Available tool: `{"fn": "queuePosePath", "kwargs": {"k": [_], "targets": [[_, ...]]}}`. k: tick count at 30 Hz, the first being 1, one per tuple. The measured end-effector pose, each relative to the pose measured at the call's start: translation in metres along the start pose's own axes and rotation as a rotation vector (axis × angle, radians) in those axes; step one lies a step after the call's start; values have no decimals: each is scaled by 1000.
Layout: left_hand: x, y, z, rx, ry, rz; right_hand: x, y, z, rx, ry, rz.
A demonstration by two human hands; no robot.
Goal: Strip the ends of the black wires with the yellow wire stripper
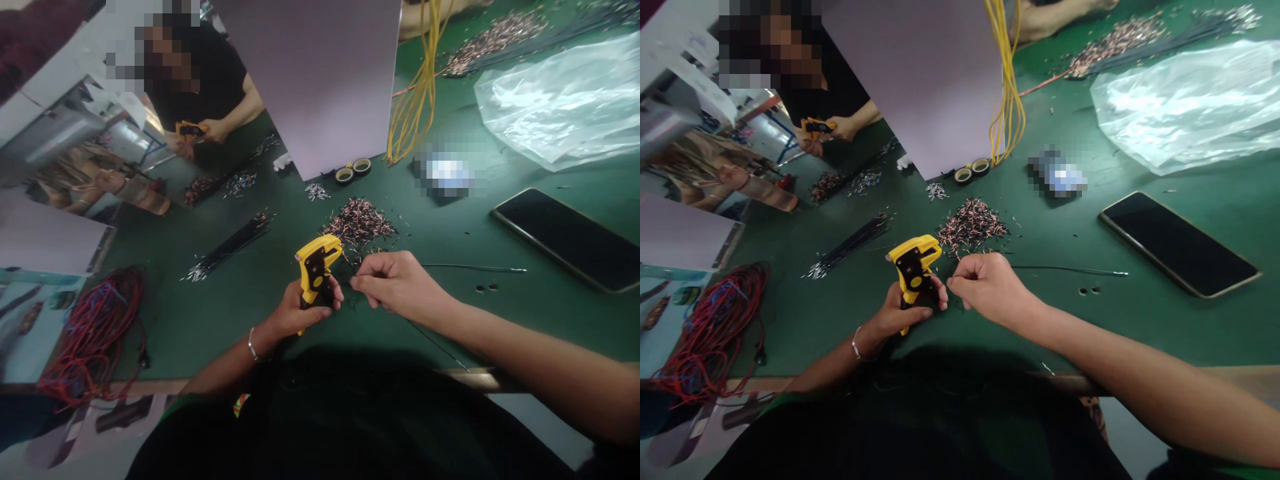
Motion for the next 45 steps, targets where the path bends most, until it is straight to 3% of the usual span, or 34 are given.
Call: {"fn": "queuePosePath", "kwargs": {"k": [16,24,30,37,45], "targets": [[1,4,9,271,-89,-88,-2,-1,-5,12,22,-66],[1,11,16,349,-219,-44,-3,-3,-6,14,39,-74],[1,18,18,181,-281,88,-1,-3,-8,52,62,-68],[8,13,10,-203,-135,146,14,-1,10,110,35,-19],[7,8,5,-352,56,243,31,0,27,98,6,96]]}}
Point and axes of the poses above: each hand's wrist, its own x-axis towards the middle knuckle, its own z-axis out of the back of the hand, y = z × x, the point moved 6 cm from there along x, towards the middle knuckle, and after that the axes turned 15 degrees about -y, right-handed, at the moved point
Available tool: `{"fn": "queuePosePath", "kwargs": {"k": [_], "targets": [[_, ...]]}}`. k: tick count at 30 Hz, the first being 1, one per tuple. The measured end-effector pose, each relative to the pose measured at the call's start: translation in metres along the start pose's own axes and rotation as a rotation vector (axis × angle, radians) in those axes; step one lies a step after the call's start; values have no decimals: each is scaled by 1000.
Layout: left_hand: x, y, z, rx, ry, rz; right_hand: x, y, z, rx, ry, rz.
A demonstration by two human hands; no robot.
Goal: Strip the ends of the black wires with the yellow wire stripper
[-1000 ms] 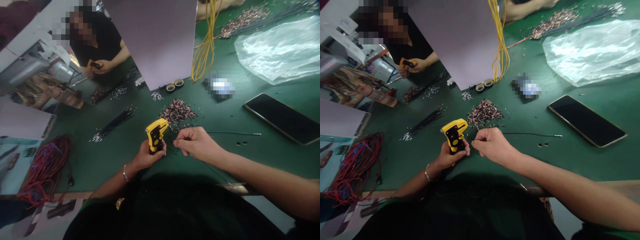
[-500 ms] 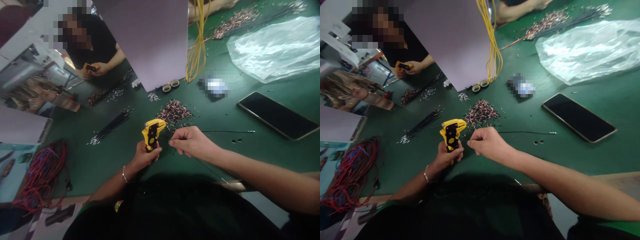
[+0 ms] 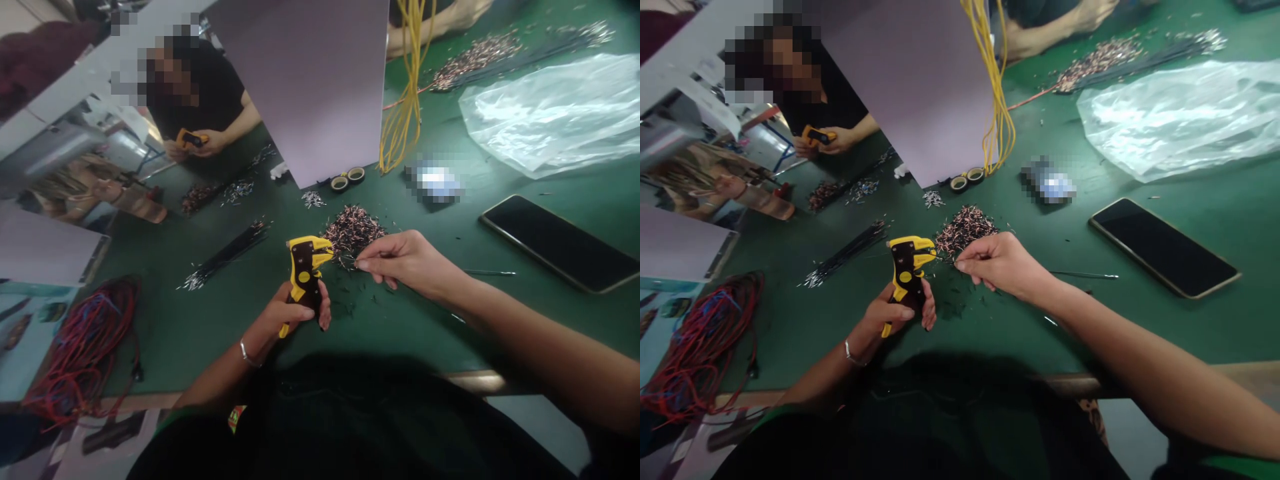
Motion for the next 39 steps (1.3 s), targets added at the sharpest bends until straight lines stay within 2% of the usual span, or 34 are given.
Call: {"fn": "queuePosePath", "kwargs": {"k": [9,17,22,29,39], "targets": [[-5,3,-9,-5,156,96,-1,12,1,-92,-25,85],[-7,3,-8,22,136,75,-2,10,-1,-99,-1,48],[-8,2,-6,9,108,74,-1,9,-1,-76,11,76],[-9,3,-6,-10,123,85,1,1,0,-73,0,32],[-9,3,-7,-14,144,78,1,4,2,-108,7,51]]}}
Point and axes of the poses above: each hand's wrist, its own x-axis towards the middle knuckle, its own z-axis out of the back of the hand, y = z × x, the point moved 6 cm from there along x, towards the middle knuckle, and after that the axes turned 15 degrees about -y, right-handed, at the moved point
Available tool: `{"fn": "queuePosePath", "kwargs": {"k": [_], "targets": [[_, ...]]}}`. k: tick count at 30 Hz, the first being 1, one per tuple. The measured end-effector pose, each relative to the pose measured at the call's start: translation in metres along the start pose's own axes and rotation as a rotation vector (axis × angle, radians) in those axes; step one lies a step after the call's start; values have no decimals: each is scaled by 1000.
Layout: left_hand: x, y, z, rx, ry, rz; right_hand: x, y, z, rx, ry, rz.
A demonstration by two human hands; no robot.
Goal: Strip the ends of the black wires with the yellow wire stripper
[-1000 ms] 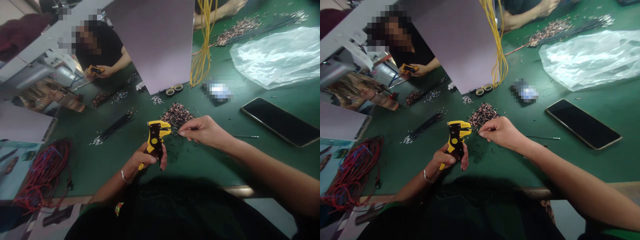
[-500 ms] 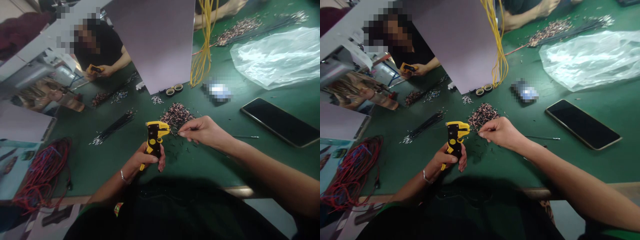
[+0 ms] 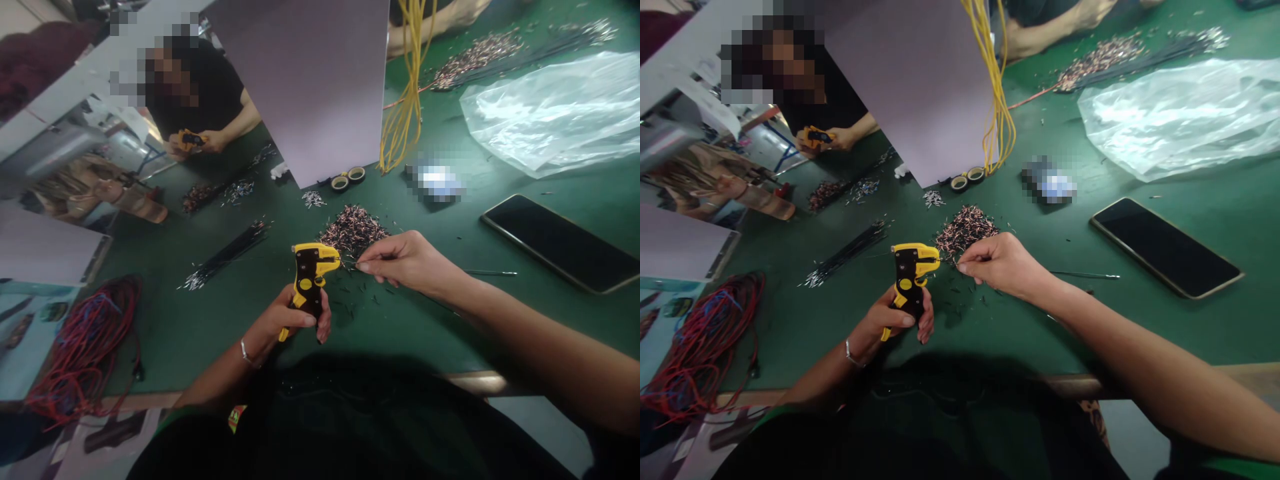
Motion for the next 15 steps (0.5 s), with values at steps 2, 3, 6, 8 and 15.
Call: {"fn": "queuePosePath", "kwargs": {"k": [2,3,6,8,15], "targets": [[0,0,0,3,4,1,0,0,0,5,2,3],[0,1,0,3,5,2,0,0,0,7,2,7],[0,1,0,2,5,2,0,1,0,10,4,17],[0,1,0,3,6,0,0,2,0,13,2,12],[0,1,2,-2,-19,21,0,2,1,23,-10,-6]]}}
Point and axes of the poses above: each hand's wrist, its own x-axis towards the middle knuckle, its own z-axis out of the back of the hand, y = z × x, the point moved 6 cm from there along x, towards the middle knuckle, and after that the axes turned 15 degrees about -y, right-handed, at the moved point
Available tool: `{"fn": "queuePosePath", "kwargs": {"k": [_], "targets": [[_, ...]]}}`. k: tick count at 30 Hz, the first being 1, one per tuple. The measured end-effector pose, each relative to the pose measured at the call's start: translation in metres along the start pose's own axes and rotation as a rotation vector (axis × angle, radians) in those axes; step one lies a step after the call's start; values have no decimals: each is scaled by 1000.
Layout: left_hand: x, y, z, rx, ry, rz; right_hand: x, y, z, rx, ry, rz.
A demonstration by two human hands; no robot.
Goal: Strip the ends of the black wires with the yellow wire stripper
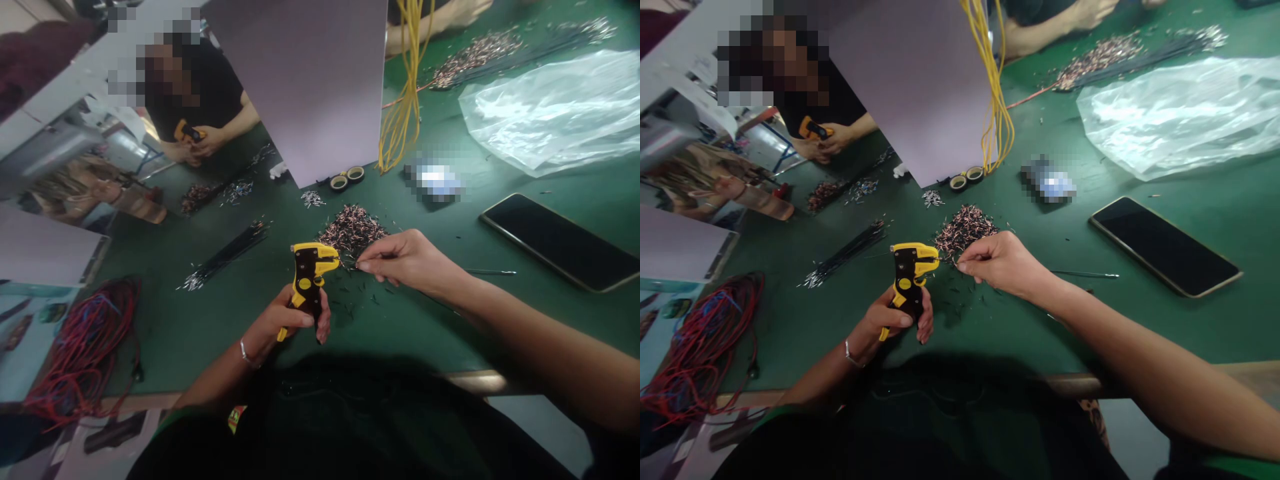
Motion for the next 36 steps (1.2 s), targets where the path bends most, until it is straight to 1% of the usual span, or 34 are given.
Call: {"fn": "queuePosePath", "kwargs": {"k": [20,24,28,36], "targets": [[-1,1,0,46,8,-26,0,0,-1,-14,18,4],[-4,-1,-1,75,-31,-41,0,0,-1,-14,13,-6],[-7,-2,-2,129,-102,-56,0,-4,-2,2,18,-34],[-9,0,-4,80,-171,-76,1,-11,-7,80,42,-56]]}}
Point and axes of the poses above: each hand's wrist, its own x-axis towards the middle knuckle, its own z-axis out of the back of the hand, y = z × x, the point moved 6 cm from there along x, towards the middle knuckle, and after that the axes turned 15 degrees about -y, right-handed, at the moved point
